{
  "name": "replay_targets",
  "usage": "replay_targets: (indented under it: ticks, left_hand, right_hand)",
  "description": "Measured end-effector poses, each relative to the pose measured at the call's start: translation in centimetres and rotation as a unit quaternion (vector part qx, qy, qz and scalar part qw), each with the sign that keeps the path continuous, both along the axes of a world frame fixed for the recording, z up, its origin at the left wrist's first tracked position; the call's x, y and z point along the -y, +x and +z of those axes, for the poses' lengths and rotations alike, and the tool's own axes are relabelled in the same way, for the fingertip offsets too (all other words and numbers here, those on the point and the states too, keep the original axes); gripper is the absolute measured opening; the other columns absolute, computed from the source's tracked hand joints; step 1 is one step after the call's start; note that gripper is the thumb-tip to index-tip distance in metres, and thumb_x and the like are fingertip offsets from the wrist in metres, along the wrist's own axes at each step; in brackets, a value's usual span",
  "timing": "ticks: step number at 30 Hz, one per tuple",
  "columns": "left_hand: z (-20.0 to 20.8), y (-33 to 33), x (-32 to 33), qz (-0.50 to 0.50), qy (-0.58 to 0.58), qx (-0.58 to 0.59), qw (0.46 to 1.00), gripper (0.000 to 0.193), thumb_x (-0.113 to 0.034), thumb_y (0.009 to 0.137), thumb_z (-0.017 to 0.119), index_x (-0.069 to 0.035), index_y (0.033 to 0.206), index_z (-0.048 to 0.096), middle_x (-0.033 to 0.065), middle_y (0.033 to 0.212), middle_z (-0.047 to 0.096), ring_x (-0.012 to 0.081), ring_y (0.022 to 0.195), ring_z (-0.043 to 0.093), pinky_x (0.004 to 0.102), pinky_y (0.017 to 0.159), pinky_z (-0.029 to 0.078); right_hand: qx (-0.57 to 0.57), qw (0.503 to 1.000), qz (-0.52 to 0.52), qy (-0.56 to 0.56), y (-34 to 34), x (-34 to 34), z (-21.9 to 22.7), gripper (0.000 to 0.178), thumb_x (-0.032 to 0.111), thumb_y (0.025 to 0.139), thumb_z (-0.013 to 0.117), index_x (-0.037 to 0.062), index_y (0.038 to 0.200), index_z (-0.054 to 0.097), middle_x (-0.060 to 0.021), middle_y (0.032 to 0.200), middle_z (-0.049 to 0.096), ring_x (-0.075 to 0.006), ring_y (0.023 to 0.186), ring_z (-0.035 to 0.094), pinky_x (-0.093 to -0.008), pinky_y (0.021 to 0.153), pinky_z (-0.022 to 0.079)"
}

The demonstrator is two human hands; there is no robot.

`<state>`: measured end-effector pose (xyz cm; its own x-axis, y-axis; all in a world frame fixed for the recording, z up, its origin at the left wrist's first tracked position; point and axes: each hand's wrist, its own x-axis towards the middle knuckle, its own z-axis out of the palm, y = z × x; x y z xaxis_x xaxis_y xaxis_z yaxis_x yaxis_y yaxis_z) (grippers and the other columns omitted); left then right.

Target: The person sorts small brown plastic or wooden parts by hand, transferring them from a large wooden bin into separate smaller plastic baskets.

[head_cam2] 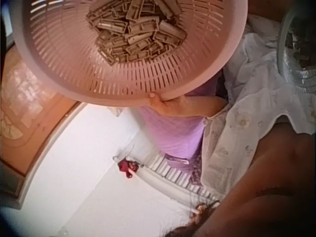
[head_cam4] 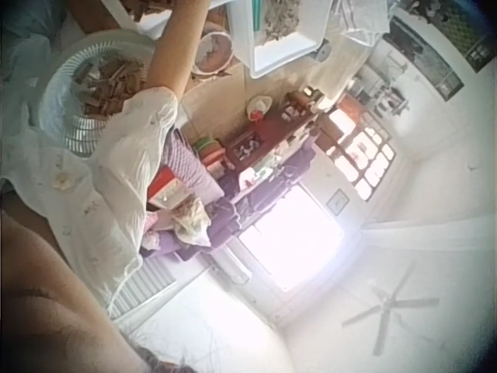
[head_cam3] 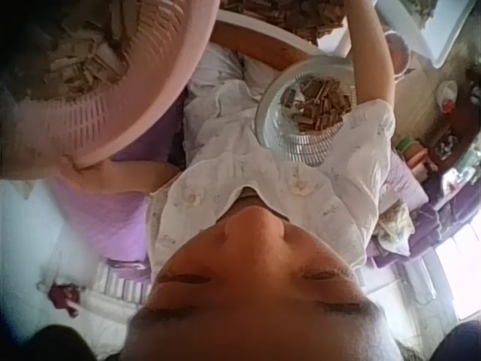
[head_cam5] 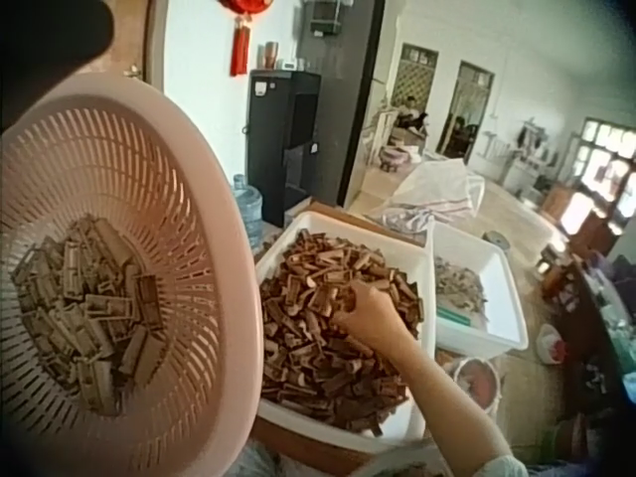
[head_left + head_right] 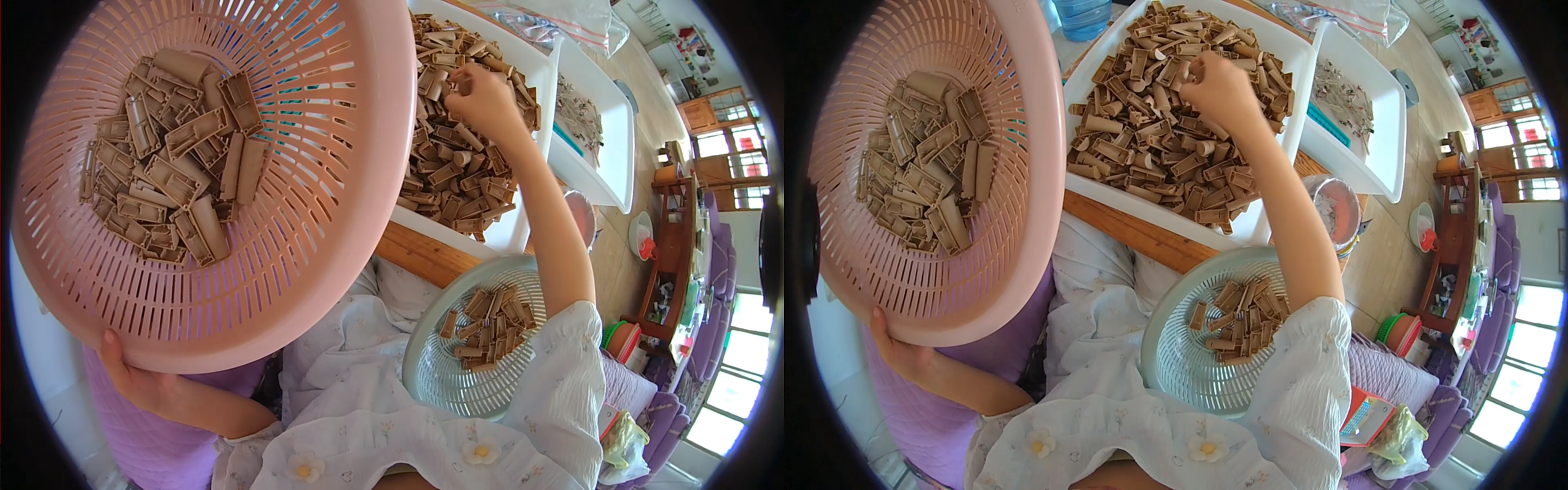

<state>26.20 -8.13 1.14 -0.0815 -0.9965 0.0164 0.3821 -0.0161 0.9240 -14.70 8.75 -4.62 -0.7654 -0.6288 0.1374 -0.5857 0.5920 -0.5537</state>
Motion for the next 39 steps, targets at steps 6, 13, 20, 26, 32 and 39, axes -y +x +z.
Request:
replay_targets:
  ticks: [6,13,20,26,32,39]
  left_hand:
    - [-0.1,0.3,-0.2,0.015,0.006,0.007,1.000,0.054,-0.019,0.077,0.048,0.007,0.121,0.030,0.0167,0.117,0.041,0.0236,0.105,0.044,0.0334,0.089,0.036]
    - [-0.1,0.7,-0.1,-0.019,-0.001,0.000,1.000,0.050,-0.018,0.077,0.050,0.007,0.118,0.034,0.0152,0.113,0.045,0.0220,0.101,0.047,0.0326,0.086,0.039]
    - [0.2,-0.6,-0.6,0.021,-0.010,0.044,0.999,0.051,-0.020,0.079,0.045,0.007,0.120,0.032,0.0160,0.116,0.041,0.0221,0.104,0.044,0.0323,0.087,0.038]
    - [-0.1,0.3,0.0,0.020,0.001,0.008,1.000,0.050,-0.018,0.076,0.052,0.007,0.116,0.036,0.0149,0.111,0.047,0.0222,0.099,0.048,0.0323,0.084,0.040]
    - [0.2,0.2,-0.4,0.027,0.022,-0.004,0.999,0.050,-0.019,0.076,0.053,0.007,0.116,0.038,0.0150,0.111,0.047,0.0223,0.099,0.048,0.0320,0.084,0.040]
    - [0.2,0.1,-0.5,0.010,0.014,0.010,1.000,0.051,-0.022,0.076,0.052,0.007,0.116,0.037,0.0155,0.111,0.046,0.0224,0.100,0.048,0.0324,0.083,0.041]
  right_hand:
    - [0.333,0.896,0.275,-0.102,1.8,-7.7,7.7,0.022,0.008,0.068,0.051,0.0019,0.089,0.054,-0.0052,0.079,0.055,-0.0140,0.070,0.051,-0.0262,0.062,0.042]
    - [0.126,0.845,0.515,0.073,5.1,-11.8,11.1,0.035,0.026,0.072,0.060,0.0024,0.097,0.054,-0.0111,0.095,0.055,-0.0193,0.088,0.054,-0.0281,0.071,0.042]
    - [0.109,0.992,0.026,0.065,0.5,-3.7,2.2,0.039,0.032,0.071,0.061,0.0011,0.093,0.049,-0.0105,0.085,0.058,-0.0229,0.082,0.056,-0.0322,0.072,0.043]
    - [-0.045,0.982,-0.075,0.168,-1.7,1.4,-2.3,0.034,0.022,0.070,0.057,0.0016,0.094,0.046,-0.0152,0.081,0.058,-0.0307,0.079,0.056,-0.0376,0.070,0.044]
    - [-0.118,0.991,0.027,0.054,-2.5,-0.9,-0.3,0.028,0.012,0.070,0.049,0.0050,0.096,0.046,-0.0172,0.088,0.055,-0.0295,0.084,0.053,-0.0356,0.074,0.042]
    - [-0.050,0.964,0.105,0.241,-0.5,-3.1,-1.9,0.031,0.015,0.067,0.058,0.0044,0.093,0.044,-0.0115,0.079,0.057,-0.0271,0.079,0.055,-0.0359,0.070,0.044]
